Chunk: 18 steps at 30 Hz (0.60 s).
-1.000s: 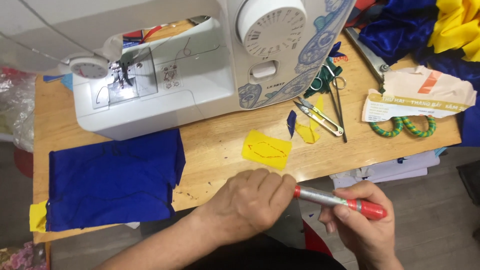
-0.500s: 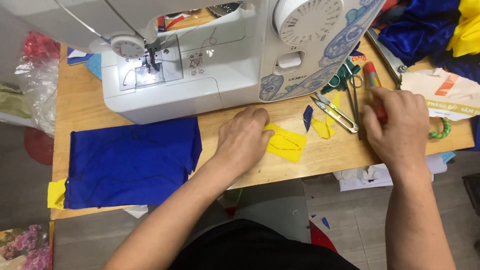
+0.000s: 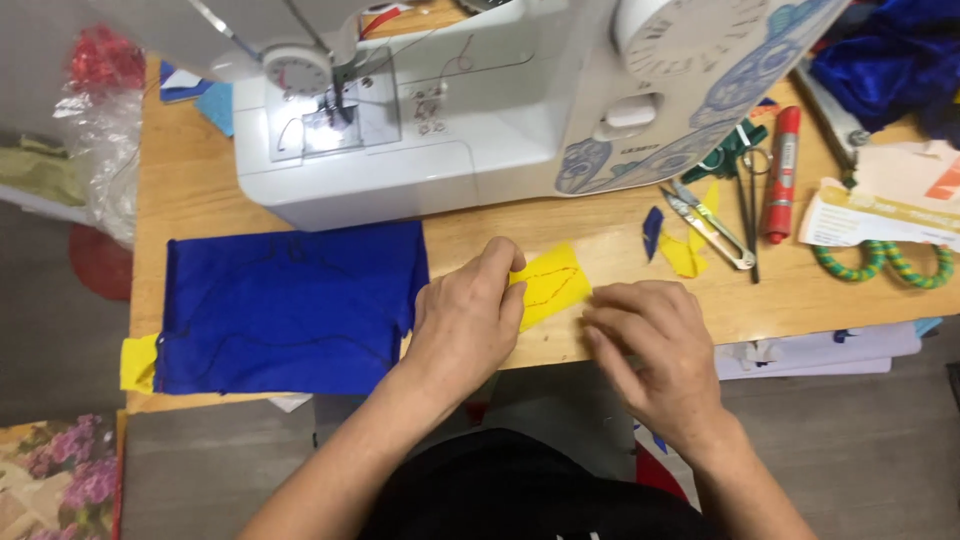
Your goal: The person traces a design onto a blue fabric using a red marker. They then pick up and fold small pieces of yellow and blue fabric, placing them on the table near the sewing machine.
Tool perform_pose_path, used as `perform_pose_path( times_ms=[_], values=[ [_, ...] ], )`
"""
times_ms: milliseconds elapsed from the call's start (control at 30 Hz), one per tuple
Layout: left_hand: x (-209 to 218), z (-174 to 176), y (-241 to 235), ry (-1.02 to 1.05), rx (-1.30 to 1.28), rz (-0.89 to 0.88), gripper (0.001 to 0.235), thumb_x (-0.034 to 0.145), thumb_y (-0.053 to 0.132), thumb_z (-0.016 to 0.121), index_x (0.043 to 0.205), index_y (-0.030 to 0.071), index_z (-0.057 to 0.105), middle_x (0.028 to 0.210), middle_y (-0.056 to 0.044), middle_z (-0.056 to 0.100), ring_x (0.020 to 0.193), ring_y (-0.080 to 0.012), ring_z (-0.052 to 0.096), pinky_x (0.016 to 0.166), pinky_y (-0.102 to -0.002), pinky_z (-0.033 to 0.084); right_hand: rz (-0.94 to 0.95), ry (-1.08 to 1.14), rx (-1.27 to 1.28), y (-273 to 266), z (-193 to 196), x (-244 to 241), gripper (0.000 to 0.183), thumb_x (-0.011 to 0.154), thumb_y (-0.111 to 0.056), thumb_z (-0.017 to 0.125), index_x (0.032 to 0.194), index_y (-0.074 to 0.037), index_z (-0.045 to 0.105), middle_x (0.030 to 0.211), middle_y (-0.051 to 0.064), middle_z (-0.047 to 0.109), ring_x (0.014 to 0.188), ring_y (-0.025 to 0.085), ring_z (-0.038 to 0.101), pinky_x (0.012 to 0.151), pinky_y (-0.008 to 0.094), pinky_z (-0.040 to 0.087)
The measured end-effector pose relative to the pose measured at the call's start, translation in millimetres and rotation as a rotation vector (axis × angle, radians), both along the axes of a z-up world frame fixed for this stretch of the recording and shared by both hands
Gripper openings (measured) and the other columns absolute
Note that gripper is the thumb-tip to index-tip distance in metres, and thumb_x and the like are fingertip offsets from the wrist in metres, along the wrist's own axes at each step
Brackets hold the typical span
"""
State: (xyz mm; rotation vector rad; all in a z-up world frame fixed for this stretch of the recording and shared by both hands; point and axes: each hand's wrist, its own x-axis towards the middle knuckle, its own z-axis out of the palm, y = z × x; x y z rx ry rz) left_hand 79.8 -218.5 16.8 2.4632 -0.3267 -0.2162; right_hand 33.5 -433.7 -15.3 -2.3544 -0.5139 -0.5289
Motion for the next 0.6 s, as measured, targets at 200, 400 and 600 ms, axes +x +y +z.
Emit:
perform_pose_path(
  times_ms=[200, 400, 600],
  values=[
    [-21, 3, 28, -0.061, -0.074, 0.018, 0.022, 0.092, 0.007, 0.065, 0.113, 0.011, 0.063, 0.087, -0.017, 0.076, 0.081, -0.0362, 0.078, 0.063, -0.04, 0.058, 0.017, 0.164, 0.077, 19, 3, 19, 0.02, 0.093, -0.011, 0.071, 0.112, -0.008, 0.076, 0.114, 0.012, 0.071, 0.103, 0.03, 0.064, 0.09, 0.041, 0.052],
    [-23, 2, 51, -0.363, -0.085, 0.003, 0.032, 0.089, 0.006, 0.07, 0.121, 0.005, 0.065, 0.086, -0.019, 0.072, 0.082, -0.0423, 0.073, 0.064, -0.053, 0.057, 0.084, 0.167, -0.016, 40, 17, 26, 0.026, 0.088, -0.018, 0.079, 0.112, -0.009, 0.075, 0.115, 0.009, 0.068, 0.105, 0.029, 0.064, 0.093, 0.041, 0.053],
    [-27, 4, 110, -0.618, -0.063, -0.069, 0.016, 0.094, 0.007, 0.068, 0.109, 0.01, 0.072, 0.088, -0.005, 0.066, 0.087, -0.0288, 0.066, 0.074, -0.039, 0.055, 0.139, 0.099, -0.07, 49, 4, 19, 0.012, 0.088, -0.019, 0.079, 0.1, -0.018, 0.079, 0.116, 0.001, 0.07, 0.106, 0.024, 0.062, 0.096, 0.037, 0.05]
  ],
)
